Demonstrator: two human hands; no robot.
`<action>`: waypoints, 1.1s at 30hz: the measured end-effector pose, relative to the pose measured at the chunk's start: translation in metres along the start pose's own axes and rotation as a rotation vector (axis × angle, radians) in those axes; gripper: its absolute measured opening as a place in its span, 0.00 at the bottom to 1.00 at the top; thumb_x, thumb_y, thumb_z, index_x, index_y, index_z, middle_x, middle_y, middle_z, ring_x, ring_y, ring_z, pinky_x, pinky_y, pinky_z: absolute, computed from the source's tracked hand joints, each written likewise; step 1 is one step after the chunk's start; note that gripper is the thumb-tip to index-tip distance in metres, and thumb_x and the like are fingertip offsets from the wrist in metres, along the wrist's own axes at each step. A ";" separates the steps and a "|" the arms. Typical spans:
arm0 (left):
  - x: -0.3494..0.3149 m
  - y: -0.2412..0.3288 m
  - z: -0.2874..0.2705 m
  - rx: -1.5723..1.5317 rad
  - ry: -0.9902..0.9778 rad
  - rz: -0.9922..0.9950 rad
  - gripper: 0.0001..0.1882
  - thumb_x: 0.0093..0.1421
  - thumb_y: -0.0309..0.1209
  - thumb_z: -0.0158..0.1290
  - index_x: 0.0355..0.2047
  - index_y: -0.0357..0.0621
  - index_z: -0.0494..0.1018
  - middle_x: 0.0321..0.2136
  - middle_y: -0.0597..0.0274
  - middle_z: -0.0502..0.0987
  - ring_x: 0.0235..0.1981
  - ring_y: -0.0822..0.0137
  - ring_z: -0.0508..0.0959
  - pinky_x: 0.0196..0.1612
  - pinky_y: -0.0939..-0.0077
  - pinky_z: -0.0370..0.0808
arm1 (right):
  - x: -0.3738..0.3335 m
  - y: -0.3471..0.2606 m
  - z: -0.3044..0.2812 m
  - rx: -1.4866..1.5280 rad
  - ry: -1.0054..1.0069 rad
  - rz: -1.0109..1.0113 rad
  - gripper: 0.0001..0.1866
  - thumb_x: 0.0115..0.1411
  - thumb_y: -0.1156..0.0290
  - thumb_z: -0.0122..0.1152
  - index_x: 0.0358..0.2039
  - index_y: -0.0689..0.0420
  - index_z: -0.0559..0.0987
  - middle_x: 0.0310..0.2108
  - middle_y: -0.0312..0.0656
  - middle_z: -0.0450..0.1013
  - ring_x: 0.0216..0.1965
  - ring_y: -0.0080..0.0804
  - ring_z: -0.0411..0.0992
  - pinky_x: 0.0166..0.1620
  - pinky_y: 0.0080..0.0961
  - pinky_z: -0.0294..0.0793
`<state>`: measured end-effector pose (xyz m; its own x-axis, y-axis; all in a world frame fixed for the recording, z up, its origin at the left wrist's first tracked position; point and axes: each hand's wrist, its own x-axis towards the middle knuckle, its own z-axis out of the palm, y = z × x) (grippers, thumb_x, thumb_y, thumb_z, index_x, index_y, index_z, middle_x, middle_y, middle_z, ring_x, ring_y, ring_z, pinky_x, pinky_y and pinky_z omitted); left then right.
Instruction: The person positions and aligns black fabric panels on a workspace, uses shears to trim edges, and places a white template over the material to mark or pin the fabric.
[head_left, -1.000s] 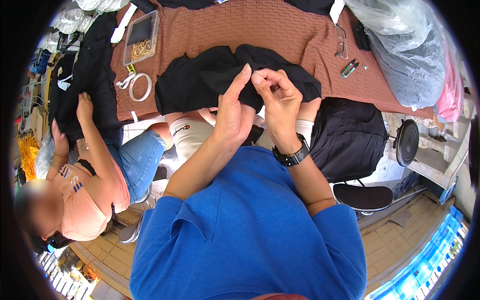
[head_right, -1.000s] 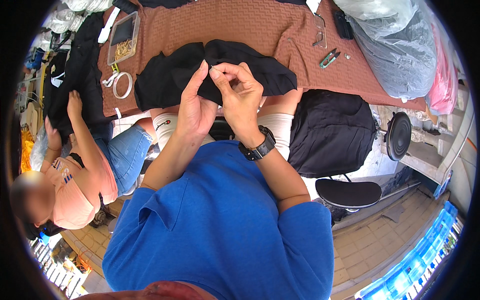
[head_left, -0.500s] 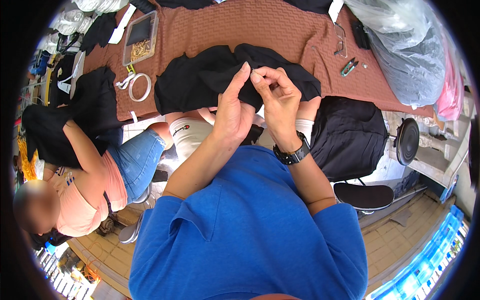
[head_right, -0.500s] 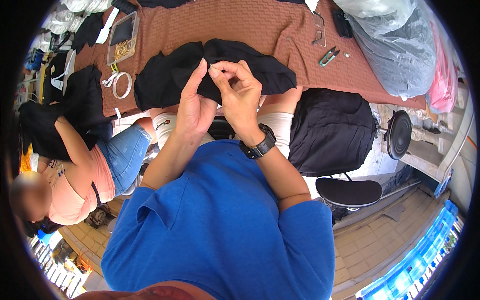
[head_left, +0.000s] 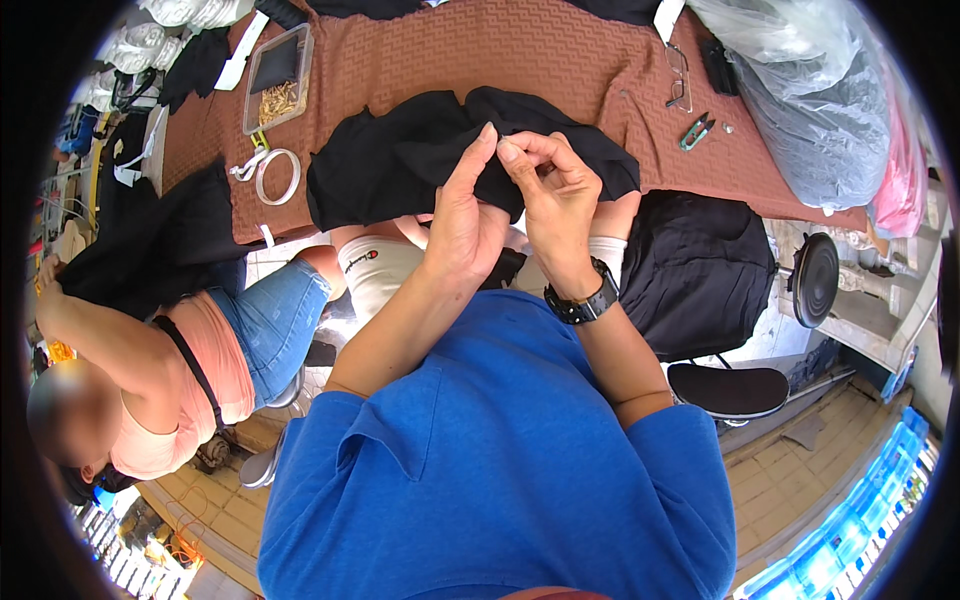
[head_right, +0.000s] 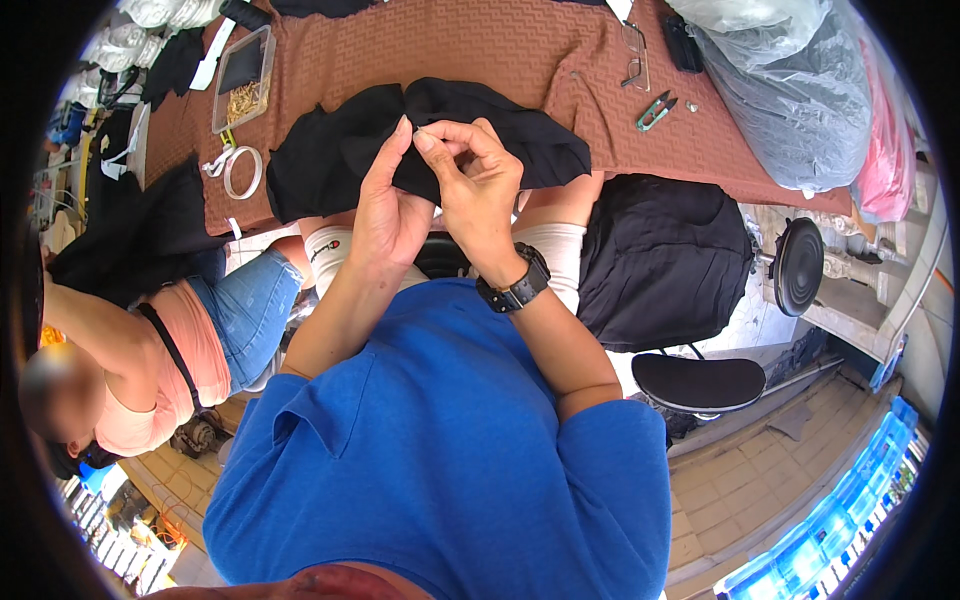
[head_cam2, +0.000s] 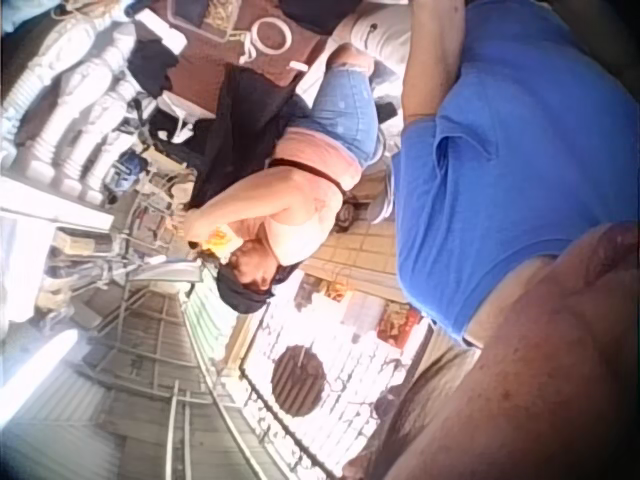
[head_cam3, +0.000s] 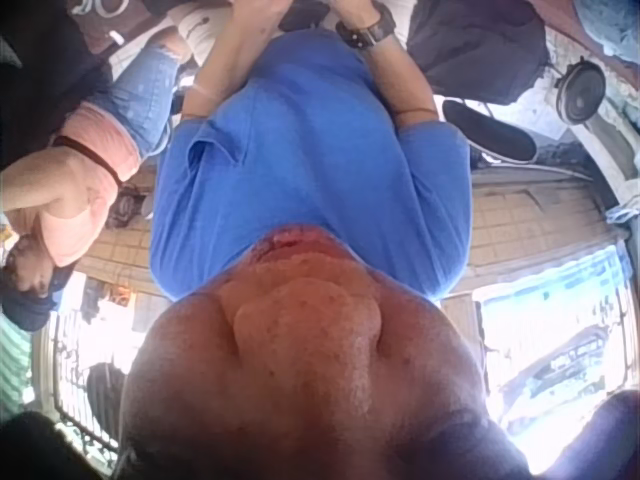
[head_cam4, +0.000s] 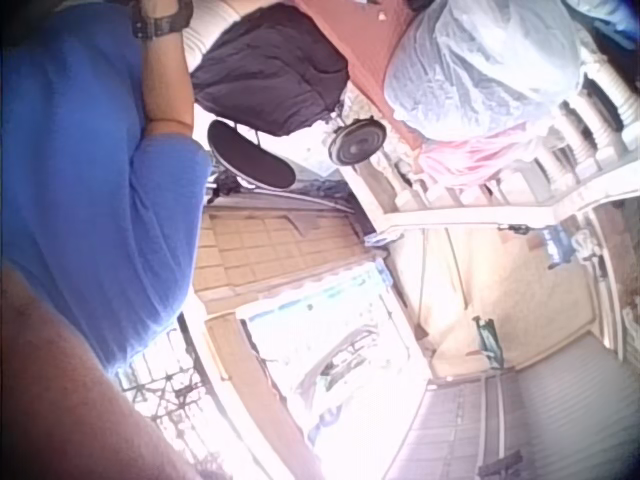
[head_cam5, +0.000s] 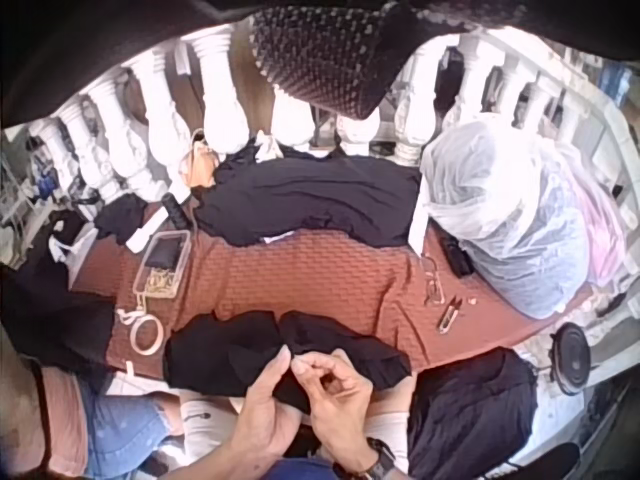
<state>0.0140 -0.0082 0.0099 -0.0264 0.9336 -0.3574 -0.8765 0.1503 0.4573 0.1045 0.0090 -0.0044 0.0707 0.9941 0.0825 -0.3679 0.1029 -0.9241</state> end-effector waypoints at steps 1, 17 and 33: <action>0.001 0.000 -0.001 0.000 0.001 -0.004 0.10 0.67 0.34 0.55 0.44 0.43 0.75 0.43 0.61 0.78 0.49 0.70 0.76 0.57 0.71 0.73 | 0.000 0.001 -0.001 0.008 -0.004 -0.003 0.07 0.57 0.83 0.68 0.37 0.64 0.84 0.28 0.31 0.68 0.30 0.14 0.64 0.36 0.13 0.66; 0.001 0.002 0.001 -0.008 -0.015 -0.012 0.10 0.67 0.33 0.56 0.44 0.43 0.75 0.43 0.62 0.77 0.49 0.70 0.76 0.58 0.72 0.72 | 0.003 0.001 -0.002 0.000 -0.038 -0.009 0.06 0.58 0.82 0.68 0.37 0.64 0.84 0.28 0.29 0.65 0.30 0.14 0.62 0.35 0.13 0.63; -0.001 0.003 0.006 -0.008 0.012 0.005 0.11 0.66 0.35 0.58 0.43 0.42 0.76 0.42 0.64 0.77 0.48 0.74 0.76 0.56 0.75 0.72 | 0.003 0.000 -0.004 -0.003 -0.076 -0.021 0.07 0.58 0.83 0.67 0.38 0.64 0.84 0.29 0.29 0.65 0.30 0.14 0.62 0.37 0.13 0.63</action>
<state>0.0145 -0.0065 0.0164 -0.0366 0.9302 -0.3653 -0.8800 0.1432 0.4528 0.1083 0.0119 -0.0060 0.0078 0.9915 0.1300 -0.3643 0.1239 -0.9230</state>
